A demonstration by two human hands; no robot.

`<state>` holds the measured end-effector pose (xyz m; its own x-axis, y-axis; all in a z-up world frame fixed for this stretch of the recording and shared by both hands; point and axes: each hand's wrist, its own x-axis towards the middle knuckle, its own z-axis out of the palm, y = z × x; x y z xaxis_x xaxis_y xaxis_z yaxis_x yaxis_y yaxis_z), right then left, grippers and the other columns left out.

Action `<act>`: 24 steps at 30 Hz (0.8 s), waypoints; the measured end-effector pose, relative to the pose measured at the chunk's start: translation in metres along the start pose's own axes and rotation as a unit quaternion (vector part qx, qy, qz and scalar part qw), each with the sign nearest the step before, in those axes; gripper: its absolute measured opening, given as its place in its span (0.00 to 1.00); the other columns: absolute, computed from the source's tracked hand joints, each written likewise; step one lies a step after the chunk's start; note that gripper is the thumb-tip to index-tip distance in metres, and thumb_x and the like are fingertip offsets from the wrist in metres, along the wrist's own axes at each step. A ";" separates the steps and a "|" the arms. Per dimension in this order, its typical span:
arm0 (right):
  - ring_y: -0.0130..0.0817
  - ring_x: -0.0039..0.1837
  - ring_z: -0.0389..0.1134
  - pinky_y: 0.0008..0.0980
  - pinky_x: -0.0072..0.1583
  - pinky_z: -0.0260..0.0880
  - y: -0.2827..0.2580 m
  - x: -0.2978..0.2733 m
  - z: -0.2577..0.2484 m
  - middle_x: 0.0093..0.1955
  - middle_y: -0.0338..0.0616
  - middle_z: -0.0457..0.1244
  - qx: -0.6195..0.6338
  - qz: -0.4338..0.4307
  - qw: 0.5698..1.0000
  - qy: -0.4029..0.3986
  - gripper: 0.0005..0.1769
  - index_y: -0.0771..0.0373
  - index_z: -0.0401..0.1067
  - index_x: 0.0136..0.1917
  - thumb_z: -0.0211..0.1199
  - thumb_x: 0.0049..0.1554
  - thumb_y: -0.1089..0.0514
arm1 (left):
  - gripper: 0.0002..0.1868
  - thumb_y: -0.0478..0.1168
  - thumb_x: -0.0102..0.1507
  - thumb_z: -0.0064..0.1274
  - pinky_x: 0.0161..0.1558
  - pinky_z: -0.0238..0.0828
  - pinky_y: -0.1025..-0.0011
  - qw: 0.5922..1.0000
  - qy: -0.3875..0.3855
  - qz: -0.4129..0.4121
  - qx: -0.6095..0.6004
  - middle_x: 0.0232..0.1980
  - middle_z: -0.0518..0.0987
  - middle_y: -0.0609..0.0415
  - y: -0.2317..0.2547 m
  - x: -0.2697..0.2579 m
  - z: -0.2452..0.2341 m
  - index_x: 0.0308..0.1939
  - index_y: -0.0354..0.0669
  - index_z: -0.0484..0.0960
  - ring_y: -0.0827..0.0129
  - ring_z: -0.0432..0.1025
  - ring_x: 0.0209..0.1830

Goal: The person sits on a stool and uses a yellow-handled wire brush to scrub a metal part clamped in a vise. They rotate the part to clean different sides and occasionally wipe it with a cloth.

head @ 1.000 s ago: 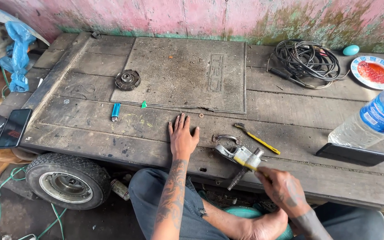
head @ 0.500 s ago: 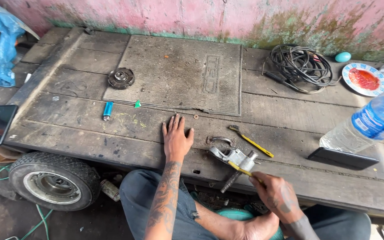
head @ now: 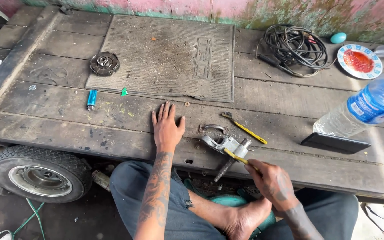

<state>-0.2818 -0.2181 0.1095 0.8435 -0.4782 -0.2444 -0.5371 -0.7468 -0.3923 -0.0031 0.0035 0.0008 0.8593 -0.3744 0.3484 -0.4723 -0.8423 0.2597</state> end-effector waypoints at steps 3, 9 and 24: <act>0.46 0.47 0.75 0.46 0.48 0.72 0.005 0.005 -0.002 0.45 0.40 0.74 -0.006 0.019 1.000 0.007 0.18 0.40 0.77 0.56 0.56 0.59 0.35 | 0.32 0.58 0.67 0.44 0.76 0.42 0.47 1.000 0.006 0.002 -0.003 0.76 0.68 0.49 0.000 -0.001 0.002 0.69 0.43 0.75 0.57 0.59 0.77; 0.50 0.47 0.75 0.51 0.48 0.73 0.000 -0.003 0.000 0.43 0.41 0.74 0.024 -0.021 0.999 0.011 0.15 0.44 0.79 0.56 0.59 0.59 0.41 | 0.32 0.57 0.65 0.47 0.76 0.43 0.47 1.000 -0.006 -0.004 -0.012 0.75 0.69 0.48 0.004 -0.001 -0.005 0.68 0.43 0.75 0.58 0.61 0.76; 0.57 0.49 0.74 0.59 0.51 0.76 0.005 0.002 -0.001 0.45 0.45 0.73 -0.005 -0.047 0.997 0.057 0.16 0.45 0.79 0.57 0.60 0.60 0.43 | 0.31 0.55 0.65 0.50 0.76 0.43 0.46 0.999 -0.031 -0.019 -0.028 0.75 0.68 0.47 0.006 0.000 -0.010 0.68 0.43 0.75 0.57 0.60 0.77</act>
<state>-0.2826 -0.2233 0.1083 0.8842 -0.4554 -0.1039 -0.4564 -0.7950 -0.3995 -0.0076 0.0028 0.0115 0.8867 -0.3667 0.2814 -0.4473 -0.8345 0.3218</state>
